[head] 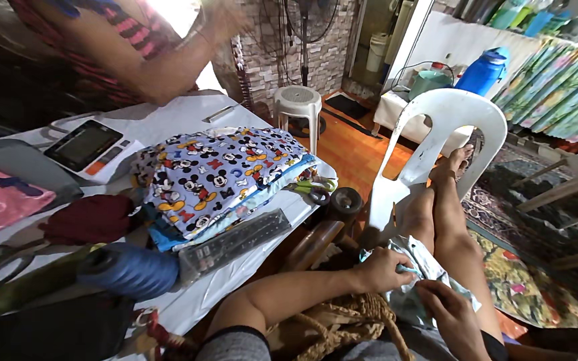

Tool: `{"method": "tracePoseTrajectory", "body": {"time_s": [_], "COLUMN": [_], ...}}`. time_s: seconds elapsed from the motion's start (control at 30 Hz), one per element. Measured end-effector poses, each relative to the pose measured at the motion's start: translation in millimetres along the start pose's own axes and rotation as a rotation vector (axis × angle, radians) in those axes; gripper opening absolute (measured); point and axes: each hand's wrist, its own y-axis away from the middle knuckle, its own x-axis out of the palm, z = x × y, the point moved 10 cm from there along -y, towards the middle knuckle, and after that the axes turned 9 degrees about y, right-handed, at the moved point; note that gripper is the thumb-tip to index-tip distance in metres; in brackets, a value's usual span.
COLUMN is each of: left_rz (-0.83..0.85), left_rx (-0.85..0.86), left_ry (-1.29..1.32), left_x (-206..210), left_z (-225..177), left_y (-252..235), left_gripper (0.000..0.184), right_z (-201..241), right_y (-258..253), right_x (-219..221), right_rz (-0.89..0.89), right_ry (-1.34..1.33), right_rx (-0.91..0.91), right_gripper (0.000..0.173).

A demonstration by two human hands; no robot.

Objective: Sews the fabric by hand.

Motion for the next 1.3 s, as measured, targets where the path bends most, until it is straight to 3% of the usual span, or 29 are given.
{"method": "tracePoseTrajectory", "body": {"time_s": [0.77,1.3], "left_rz": [0.029,0.024], "left_rx": [-0.035,0.061], "left_ry": [-0.006,-0.002], "left_x": [1.2,1.4], "left_z": [1.8,-4.5], "left_y": [-0.5,1.8], "left_gripper": [0.023,0.022], "right_z": [2.7,3.4], "right_y": [0.5,3.3], "right_x": [-0.2,2.2], "right_rz": [0.029,0.059], "right_ry": [-0.033,-0.043], "right_rx": [0.029,0.017], "right_gripper": [0.015,0.015]}}
